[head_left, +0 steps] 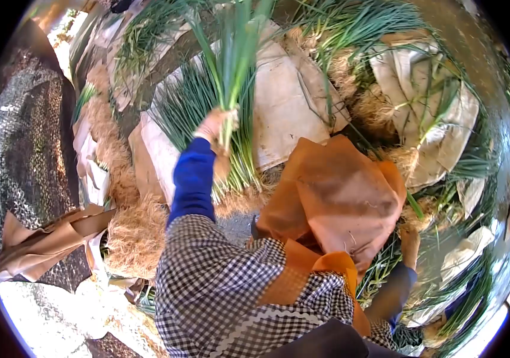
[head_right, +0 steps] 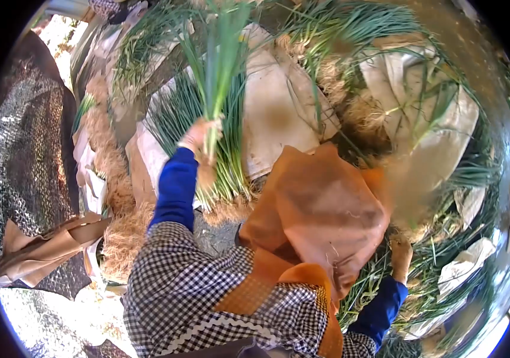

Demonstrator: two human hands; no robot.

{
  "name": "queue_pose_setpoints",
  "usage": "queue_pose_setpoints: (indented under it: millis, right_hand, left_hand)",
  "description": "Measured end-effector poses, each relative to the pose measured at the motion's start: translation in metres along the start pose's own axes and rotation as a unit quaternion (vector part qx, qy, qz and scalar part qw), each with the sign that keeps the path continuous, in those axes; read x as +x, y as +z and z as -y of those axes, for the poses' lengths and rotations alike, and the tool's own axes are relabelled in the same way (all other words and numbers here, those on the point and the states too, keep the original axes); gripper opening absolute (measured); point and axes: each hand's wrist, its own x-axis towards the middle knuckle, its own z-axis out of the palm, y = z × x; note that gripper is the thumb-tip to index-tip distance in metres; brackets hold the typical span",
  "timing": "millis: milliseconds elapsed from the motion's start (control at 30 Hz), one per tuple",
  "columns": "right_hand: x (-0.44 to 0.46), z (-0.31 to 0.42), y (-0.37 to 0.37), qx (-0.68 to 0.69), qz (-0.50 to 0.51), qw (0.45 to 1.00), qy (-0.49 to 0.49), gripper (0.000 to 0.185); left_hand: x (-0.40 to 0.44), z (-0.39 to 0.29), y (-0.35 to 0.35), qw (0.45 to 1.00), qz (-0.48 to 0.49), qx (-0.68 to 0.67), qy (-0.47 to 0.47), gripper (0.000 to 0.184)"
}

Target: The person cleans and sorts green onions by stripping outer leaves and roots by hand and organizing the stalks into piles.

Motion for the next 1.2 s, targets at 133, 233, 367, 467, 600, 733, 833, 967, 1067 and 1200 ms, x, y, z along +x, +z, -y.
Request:
queue_pose_setpoints:
  millis: [133, 233, 367, 467, 600, 733, 833, 967, 1067, 1200]
  right_hand:
    - [-0.003, -0.012, -0.013, -0.045, 0.031, 0.997, -0.052, 0.019]
    - [0.007, 0.013, -0.042, -0.036, -0.029, 0.997, -0.06, 0.023]
    - [0.07, 0.042, -0.088, -0.022, -0.2, 0.976, -0.089, 0.028]
    - [0.133, 0.07, -0.104, -0.03, -0.22, 0.973, 0.071, 0.041]
    - [0.23, 0.025, -0.039, -0.189, -0.116, 0.975, -0.02, 0.034]
    - [0.288, -0.045, 0.008, -0.232, -0.157, 0.941, -0.192, 0.029]
    - [0.264, 0.003, 0.007, 0.189, -0.213, 0.959, -0.008, 0.037]
    - [0.233, 0.076, -0.016, 0.163, -0.163, 0.973, 0.007, 0.044]
    - [0.227, 0.074, -0.019, 0.26, -0.24, 0.935, -0.02, 0.032]
    - [0.118, 0.066, -0.053, 0.605, -0.092, 0.788, -0.064, 0.022]
  left_hand:
    - [0.067, 0.24, -0.051, 0.928, -0.129, 0.349, -0.025, 0.043]
    - [0.035, 0.302, -0.008, 0.953, -0.225, 0.202, -0.012, 0.027]
    - [0.04, 0.305, 0.03, 0.911, -0.298, 0.281, -0.042, 0.057]
    - [0.017, 0.259, 0.056, 0.911, -0.317, 0.262, -0.013, 0.075]
    - [-0.016, 0.177, 0.095, 0.875, -0.365, 0.312, 0.058, 0.067]
    - [-0.023, 0.09, 0.141, 0.909, -0.231, 0.208, 0.279, 0.037]
    - [-0.045, 0.015, 0.231, 0.934, -0.049, 0.064, 0.349, 0.028]
    - [-0.115, -0.029, 0.357, 0.919, 0.157, 0.057, 0.356, 0.029]
    - [-0.125, -0.005, 0.398, 0.923, 0.249, 0.046, 0.29, 0.028]
    - [-0.13, 0.051, 0.451, 0.974, 0.213, -0.031, 0.068, 0.029]
